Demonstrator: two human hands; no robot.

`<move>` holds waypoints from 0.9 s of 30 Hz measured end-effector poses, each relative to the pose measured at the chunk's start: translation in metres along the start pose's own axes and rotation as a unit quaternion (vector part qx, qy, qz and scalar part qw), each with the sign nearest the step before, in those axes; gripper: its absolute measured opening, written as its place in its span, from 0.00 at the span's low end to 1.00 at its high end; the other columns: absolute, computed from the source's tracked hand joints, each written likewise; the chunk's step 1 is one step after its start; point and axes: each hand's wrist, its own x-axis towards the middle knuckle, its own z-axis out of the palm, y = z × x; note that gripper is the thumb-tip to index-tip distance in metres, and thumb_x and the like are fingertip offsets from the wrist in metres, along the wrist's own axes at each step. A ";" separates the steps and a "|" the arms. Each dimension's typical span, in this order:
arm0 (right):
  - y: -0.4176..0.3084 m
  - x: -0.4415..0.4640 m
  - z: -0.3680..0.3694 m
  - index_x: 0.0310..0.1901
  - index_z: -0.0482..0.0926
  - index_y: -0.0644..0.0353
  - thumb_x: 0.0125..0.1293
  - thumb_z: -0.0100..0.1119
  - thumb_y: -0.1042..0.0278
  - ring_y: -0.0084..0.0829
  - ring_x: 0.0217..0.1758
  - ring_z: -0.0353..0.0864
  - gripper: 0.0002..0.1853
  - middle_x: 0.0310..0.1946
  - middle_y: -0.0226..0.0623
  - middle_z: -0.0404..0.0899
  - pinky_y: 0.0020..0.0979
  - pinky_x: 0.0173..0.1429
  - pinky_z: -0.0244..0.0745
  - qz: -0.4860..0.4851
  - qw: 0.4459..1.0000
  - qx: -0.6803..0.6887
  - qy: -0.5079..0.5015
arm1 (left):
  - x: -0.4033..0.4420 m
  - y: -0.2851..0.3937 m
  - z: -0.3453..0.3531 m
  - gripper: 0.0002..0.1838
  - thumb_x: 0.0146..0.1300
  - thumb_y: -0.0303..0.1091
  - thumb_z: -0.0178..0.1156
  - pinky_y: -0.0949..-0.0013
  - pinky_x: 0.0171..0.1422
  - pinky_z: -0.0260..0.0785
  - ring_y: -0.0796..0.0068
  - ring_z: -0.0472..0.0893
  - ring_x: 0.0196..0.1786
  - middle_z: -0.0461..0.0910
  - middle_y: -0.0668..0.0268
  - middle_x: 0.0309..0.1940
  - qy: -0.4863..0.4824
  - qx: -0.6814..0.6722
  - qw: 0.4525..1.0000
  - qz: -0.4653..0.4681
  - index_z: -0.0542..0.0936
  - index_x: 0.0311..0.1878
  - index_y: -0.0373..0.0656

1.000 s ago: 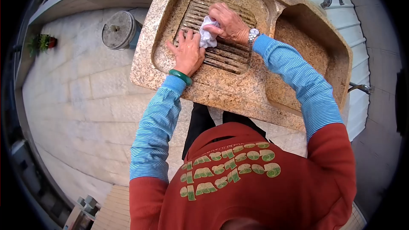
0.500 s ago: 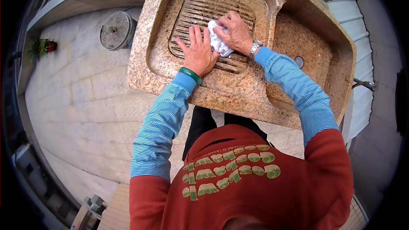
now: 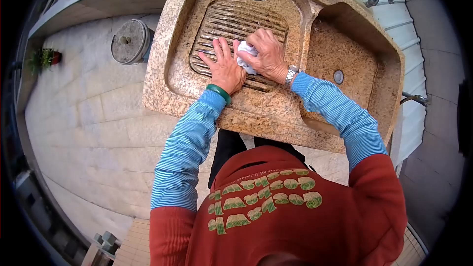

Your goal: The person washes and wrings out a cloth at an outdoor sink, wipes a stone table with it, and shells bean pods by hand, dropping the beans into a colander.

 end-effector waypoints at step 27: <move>-0.011 -0.024 0.004 0.33 0.76 0.59 0.54 0.60 0.52 0.39 0.35 0.76 0.17 0.29 0.39 0.73 0.38 0.37 0.73 -0.077 0.994 0.010 -0.078 | 0.007 -0.002 0.013 0.63 0.41 0.84 0.39 0.20 0.55 0.37 0.38 0.41 0.70 0.45 0.40 0.67 0.013 0.032 0.999 0.027 0.55 0.68 0.36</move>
